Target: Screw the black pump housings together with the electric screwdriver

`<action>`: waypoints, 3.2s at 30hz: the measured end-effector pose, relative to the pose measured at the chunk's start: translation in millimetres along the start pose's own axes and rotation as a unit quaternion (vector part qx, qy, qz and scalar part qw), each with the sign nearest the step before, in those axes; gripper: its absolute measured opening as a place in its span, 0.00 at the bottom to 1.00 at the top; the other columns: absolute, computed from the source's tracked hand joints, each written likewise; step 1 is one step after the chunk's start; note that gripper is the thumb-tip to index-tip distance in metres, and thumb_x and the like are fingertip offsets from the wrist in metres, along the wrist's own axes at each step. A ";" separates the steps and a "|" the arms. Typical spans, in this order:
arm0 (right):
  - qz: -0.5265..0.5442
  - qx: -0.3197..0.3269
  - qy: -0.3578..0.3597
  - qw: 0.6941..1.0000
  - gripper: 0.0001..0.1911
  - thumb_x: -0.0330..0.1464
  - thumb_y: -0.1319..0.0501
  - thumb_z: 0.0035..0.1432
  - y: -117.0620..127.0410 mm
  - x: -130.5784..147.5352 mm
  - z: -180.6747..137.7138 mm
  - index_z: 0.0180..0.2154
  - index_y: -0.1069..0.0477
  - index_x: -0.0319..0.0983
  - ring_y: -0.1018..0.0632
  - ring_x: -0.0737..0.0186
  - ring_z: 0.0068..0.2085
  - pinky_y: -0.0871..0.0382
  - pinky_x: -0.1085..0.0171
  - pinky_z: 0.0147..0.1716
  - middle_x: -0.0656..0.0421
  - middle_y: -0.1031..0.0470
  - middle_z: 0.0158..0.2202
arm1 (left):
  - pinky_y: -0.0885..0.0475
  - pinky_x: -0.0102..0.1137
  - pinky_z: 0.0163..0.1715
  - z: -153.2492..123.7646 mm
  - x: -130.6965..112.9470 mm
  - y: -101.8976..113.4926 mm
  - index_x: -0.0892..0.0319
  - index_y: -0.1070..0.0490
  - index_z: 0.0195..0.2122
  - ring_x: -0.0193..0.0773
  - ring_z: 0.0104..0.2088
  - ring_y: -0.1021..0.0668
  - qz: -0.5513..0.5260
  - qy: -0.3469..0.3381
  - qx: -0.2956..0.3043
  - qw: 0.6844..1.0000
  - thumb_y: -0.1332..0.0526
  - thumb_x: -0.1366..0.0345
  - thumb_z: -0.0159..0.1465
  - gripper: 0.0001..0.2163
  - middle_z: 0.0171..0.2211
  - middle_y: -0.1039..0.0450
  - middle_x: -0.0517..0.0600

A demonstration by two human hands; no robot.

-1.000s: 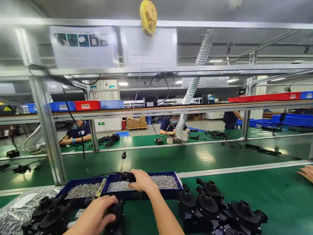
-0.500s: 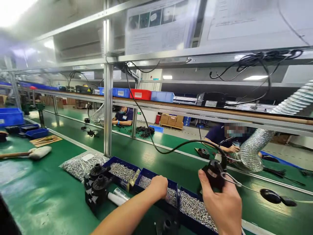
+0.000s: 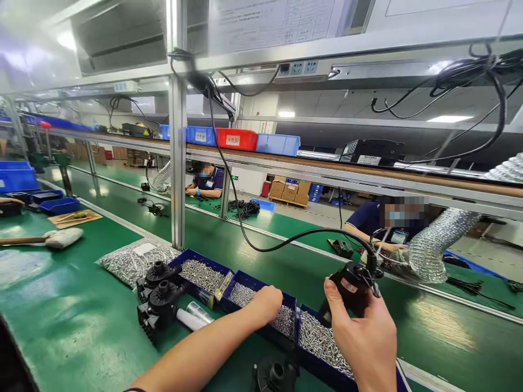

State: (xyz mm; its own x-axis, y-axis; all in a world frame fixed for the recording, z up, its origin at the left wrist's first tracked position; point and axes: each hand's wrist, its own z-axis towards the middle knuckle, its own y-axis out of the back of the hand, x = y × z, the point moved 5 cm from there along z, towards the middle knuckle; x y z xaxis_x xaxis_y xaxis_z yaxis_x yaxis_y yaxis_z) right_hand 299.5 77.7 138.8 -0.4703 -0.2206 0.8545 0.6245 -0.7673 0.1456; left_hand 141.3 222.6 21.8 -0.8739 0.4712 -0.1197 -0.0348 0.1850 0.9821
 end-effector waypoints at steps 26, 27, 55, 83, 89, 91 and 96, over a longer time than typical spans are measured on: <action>0.246 0.186 0.025 0.951 0.25 0.49 0.25 0.63 -47.4 28.6 -57.8 0.51 0.27 0.40 0.16 0.49 0.45 0.19 0.52 0.49 0.51 0.18 0.45 | 0.29 0.35 0.40 -125.7 58.5 -44.9 0.58 0.25 0.33 0.48 0.42 0.20 -0.206 -0.136 -0.048 0.968 0.37 0.74 0.63 0.04 0.41 0.23 0.54; 0.241 0.192 0.022 0.951 0.26 0.50 0.25 0.63 -48.9 26.9 -58.3 0.51 0.27 0.40 0.16 0.49 0.45 0.19 0.51 0.49 0.51 0.19 0.45 | 0.30 0.35 0.40 -124.7 62.9 -43.9 0.58 0.26 0.33 0.48 0.42 0.21 -0.229 -0.124 -0.049 0.964 0.37 0.74 0.63 0.04 0.40 0.23 0.53; 0.353 0.131 0.053 0.925 0.13 0.37 0.31 0.70 -36.8 55.1 -74.1 0.52 0.28 0.46 0.22 0.61 0.32 0.24 0.58 0.33 0.56 0.27 0.46 | 0.53 0.20 0.11 -138.2 29.3 -78.0 0.61 0.32 0.26 0.27 0.18 0.36 -0.698 0.067 0.339 0.627 0.36 0.71 0.48 0.06 0.26 0.33 0.48; 0.383 0.250 0.076 0.886 0.14 0.38 0.30 0.70 -64.4 47.8 -94.4 0.51 0.33 0.47 0.27 0.67 0.23 0.32 0.67 0.22 0.61 0.25 0.38 | 0.43 0.27 0.20 -156.7 26.3 -65.7 0.56 0.31 0.35 0.32 0.24 0.33 -0.653 0.095 0.224 0.718 0.19 0.58 0.36 0.28 0.25 0.29 0.42; 0.389 0.284 0.030 0.876 0.18 0.42 0.28 0.68 -73.3 45.9 -90.0 0.47 0.35 0.46 0.31 0.67 0.22 0.34 0.67 0.22 0.63 0.27 0.33 | 0.43 0.26 0.20 -157.5 26.3 -60.8 0.56 0.31 0.35 0.33 0.27 0.31 -0.662 0.084 0.205 0.716 0.21 0.57 0.34 0.28 0.26 0.29 0.42; 0.350 0.189 0.012 0.918 0.15 0.39 0.29 0.70 -70.8 42.1 -86.8 0.49 0.33 0.45 0.25 0.64 0.28 0.29 0.65 0.27 0.61 0.25 0.36 | 0.44 0.26 0.19 -156.5 27.0 -58.4 0.57 0.31 0.34 0.32 0.26 0.32 -0.656 0.080 0.198 0.723 0.21 0.57 0.34 0.28 0.25 0.30 0.42; 0.442 0.329 0.028 0.834 0.17 0.47 0.33 0.70 -80.2 50.3 -94.6 0.52 0.31 0.47 0.25 0.62 0.27 0.33 0.64 0.26 0.57 0.23 0.41 | 0.47 0.27 0.20 -157.0 23.3 -55.8 0.57 0.31 0.31 0.31 0.23 0.34 -0.657 0.077 0.225 0.715 0.23 0.56 0.34 0.26 0.23 0.29 0.44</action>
State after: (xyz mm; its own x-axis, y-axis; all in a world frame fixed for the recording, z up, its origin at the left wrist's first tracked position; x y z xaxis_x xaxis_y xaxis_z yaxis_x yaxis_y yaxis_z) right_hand 166.7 71.2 122.9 0.3375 -0.5673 0.7512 0.9413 0.2015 -0.2708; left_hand 46.7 87.9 -13.0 -0.2735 -0.4592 -0.8452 -0.7466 0.6554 -0.1144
